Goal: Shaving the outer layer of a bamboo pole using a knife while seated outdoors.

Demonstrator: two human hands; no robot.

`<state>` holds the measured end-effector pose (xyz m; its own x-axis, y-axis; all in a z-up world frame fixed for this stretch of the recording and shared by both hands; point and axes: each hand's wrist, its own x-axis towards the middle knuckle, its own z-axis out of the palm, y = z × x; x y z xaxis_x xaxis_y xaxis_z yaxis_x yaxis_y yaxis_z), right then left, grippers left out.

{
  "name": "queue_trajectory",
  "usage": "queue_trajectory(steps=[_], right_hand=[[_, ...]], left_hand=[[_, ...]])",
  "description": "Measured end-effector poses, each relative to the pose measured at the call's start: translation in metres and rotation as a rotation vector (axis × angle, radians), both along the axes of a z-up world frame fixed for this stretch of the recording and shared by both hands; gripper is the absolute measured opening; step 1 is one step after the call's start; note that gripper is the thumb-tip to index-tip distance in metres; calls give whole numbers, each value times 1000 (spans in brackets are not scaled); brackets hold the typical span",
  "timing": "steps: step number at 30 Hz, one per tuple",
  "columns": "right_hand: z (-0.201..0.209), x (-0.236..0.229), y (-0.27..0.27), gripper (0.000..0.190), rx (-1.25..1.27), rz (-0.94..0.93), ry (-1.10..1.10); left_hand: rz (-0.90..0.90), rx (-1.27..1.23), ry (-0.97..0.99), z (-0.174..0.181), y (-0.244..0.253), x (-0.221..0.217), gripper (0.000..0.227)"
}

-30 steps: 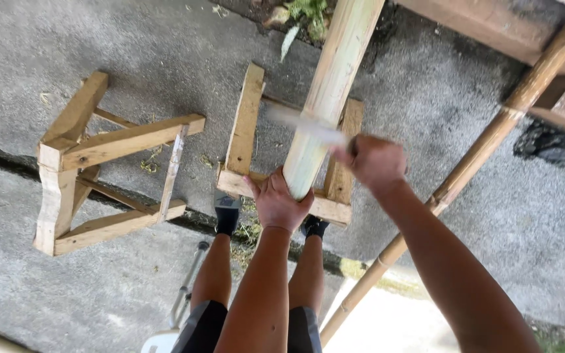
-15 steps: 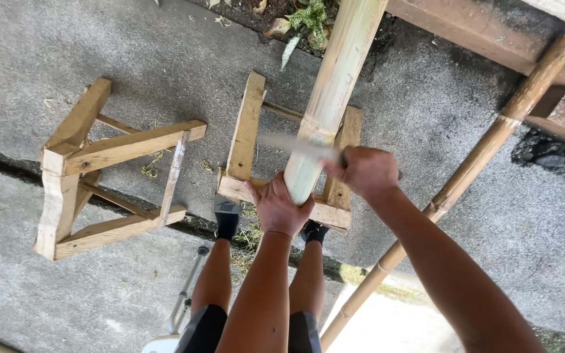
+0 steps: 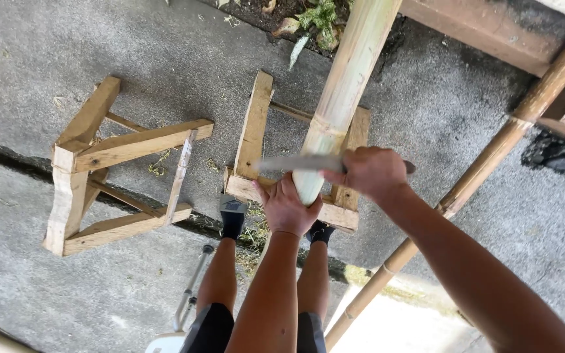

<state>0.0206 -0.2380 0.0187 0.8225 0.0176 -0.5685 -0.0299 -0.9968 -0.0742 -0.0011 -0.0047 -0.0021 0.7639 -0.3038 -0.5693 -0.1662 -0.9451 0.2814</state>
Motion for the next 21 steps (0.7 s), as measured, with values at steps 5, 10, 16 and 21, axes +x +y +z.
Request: queue_trajectory(steps=[5, 10, 16, 21], right_hand=[[-15, -17, 7, 71, 101, -21, 50], [15, -9, 18, 74, 103, 219, 92], [32, 22, 12, 72, 42, -11, 421], [38, 45, 3, 77, -35, -339, 618]], left_hand=[[9, -72, -54, 3, 2, -5, 77], [29, -30, 6, 6, 3, -5, 77], [-3, 1, -17, 2, 1, 1, 75], [-1, -23, -1, -1, 3, -8, 73]])
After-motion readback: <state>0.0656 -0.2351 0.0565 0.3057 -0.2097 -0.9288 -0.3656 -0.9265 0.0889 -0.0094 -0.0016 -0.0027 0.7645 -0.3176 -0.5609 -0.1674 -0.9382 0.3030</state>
